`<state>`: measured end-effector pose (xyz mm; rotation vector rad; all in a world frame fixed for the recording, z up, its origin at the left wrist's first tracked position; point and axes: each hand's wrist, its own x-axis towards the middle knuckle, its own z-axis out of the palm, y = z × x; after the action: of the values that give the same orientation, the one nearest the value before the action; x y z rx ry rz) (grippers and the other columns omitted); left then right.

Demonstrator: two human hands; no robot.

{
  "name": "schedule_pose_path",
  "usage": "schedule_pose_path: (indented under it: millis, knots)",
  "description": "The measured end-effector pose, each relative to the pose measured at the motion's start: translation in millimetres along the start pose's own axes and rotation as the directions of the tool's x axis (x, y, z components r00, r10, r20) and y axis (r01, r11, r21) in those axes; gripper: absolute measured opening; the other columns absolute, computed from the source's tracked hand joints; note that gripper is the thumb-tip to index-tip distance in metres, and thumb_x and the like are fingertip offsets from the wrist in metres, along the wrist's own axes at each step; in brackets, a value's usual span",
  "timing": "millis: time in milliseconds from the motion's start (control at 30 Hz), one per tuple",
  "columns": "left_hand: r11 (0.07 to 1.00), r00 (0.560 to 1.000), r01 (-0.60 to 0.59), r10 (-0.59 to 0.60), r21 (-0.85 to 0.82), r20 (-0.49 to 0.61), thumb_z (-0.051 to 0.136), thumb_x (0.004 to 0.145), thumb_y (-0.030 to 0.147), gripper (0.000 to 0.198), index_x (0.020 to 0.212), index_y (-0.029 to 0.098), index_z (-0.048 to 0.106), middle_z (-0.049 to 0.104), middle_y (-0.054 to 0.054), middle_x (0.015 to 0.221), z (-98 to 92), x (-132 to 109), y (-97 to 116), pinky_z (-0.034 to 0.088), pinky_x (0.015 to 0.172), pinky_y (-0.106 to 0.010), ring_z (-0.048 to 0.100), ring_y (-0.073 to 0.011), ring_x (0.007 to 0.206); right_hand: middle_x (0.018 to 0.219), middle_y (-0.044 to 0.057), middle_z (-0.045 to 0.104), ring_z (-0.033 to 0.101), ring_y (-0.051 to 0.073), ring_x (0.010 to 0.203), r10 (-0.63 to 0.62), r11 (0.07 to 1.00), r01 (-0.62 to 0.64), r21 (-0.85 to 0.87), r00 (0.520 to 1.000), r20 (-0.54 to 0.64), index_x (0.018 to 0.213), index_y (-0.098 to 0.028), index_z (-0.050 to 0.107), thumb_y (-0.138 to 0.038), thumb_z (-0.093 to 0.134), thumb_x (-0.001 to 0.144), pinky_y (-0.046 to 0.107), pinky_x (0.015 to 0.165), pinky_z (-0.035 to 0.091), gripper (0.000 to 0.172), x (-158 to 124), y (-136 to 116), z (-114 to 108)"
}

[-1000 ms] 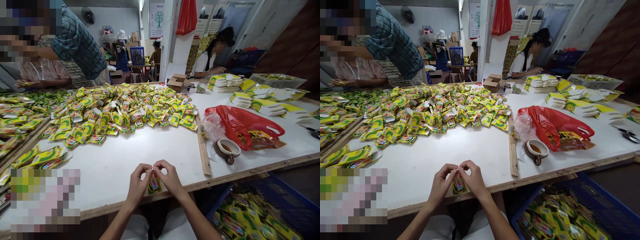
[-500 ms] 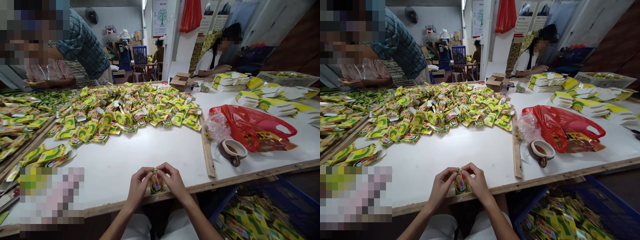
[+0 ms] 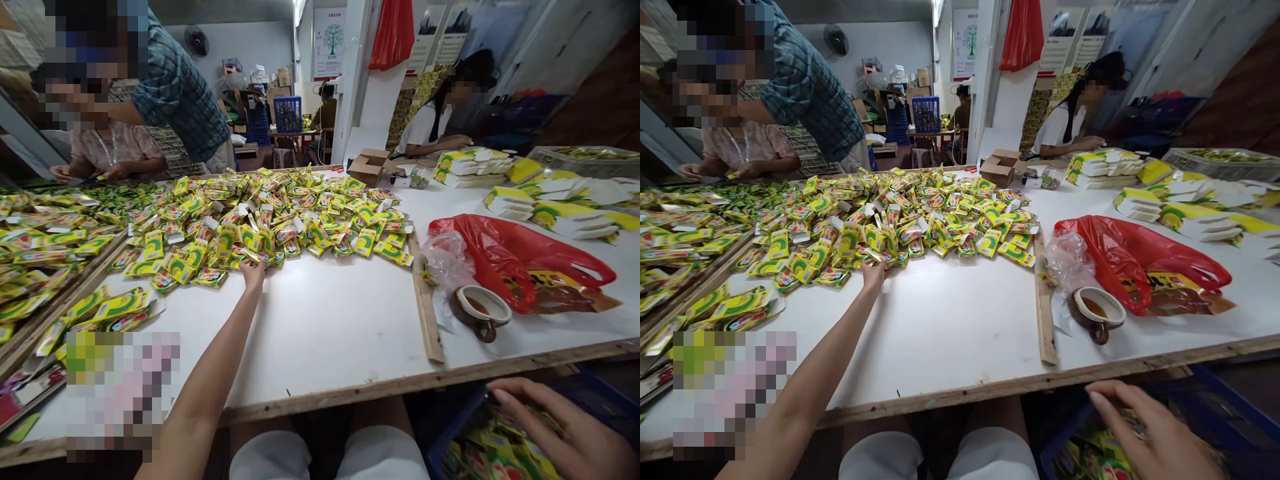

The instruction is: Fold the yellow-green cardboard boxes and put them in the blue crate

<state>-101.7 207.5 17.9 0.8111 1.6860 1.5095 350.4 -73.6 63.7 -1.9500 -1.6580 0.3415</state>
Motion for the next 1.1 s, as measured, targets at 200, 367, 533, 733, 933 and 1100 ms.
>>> schedule_pose_path:
  millis: [200,367,533,733,933,1100]
  knots:
    - [1.0,0.988,-0.009,0.011,-0.02,0.151,0.065,0.073,0.019,0.067,0.125,0.022,0.023,0.062,-0.004,0.09,-13.8,-49,-10,0.055,0.069,-0.031,0.067,-0.0153,0.077,0.088,0.006,0.072,0.066,0.026,0.09,-0.06,0.927,-0.044,0.372,0.963,0.263,0.084,-0.023,0.068,-0.047,0.053,0.082,0.032,0.078,0.053,0.028,3,-90,70]
    - [0.999,0.8,0.018,0.014,-0.049,0.599,0.068,0.07,0.027,0.083,0.136,0.032,0.017,0.059,0.001,0.087,-50.1,-162,-33,0.054,0.072,-0.034,0.068,-0.0175,0.077,0.109,0.007,0.065,0.063,0.021,0.097,-0.176,0.723,-0.038,0.69,0.956,0.237,0.104,-0.022,0.059,-0.035,0.054,0.085,0.032,0.085,0.05,0.024,23,-142,143]
    - [0.998,0.698,-0.057,0.041,-0.001,0.715,0.061,0.077,0.022,0.071,0.137,0.033,0.024,0.054,-0.001,0.094,-64.3,-215,-32,0.052,0.07,-0.028,0.064,-0.013,0.074,0.099,0.005,0.065,0.065,0.018,0.089,-0.258,0.53,-0.09,0.843,0.93,0.262,0.113,-0.024,0.047,-0.026,0.055,0.084,0.032,0.079,0.052,0.03,27,-161,183]
    - [0.994,0.641,-0.083,0.001,0.068,0.768,0.064,0.07,0.015,0.054,0.119,0.027,0.048,0.061,-0.004,0.099,-67.1,-212,-34,0.052,0.072,-0.029,0.063,-0.0172,0.081,0.085,0.001,0.066,0.064,0.017,0.081,-0.313,0.604,-0.089,0.792,0.888,0.338,0.101,-0.021,0.056,-0.024,0.054,0.083,0.028,0.075,0.05,0.018,28,-154,180]
    - [0.989,0.689,-0.149,0.108,-0.006,0.717,0.062,0.078,0.023,0.025,0.103,0.02,0.061,0.052,-0.01,0.127,-62.4,-203,-35,0.043,0.099,-0.037,0.051,-0.024,0.119,0.078,0.0,0.063,0.06,0.015,0.075,-0.27,0.64,0.006,0.768,0.938,0.217,0.085,-0.019,0.061,-0.023,0.055,0.083,0.027,0.071,0.048,0.008,44,-163,185]
    - [0.987,0.761,-0.136,0.16,-0.087,0.628,0.055,0.085,0.027,0.015,0.098,0.019,0.055,0.064,-0.008,0.105,-59.3,-207,-29,0.049,0.087,-0.036,0.061,-0.0197,0.098,0.084,0.003,0.066,0.062,0.016,0.079,-0.327,0.621,0.049,0.782,0.923,0.201,0.088,-0.019,0.065,-0.022,0.059,0.082,0.027,0.073,0.049,0.009,42,-165,185]
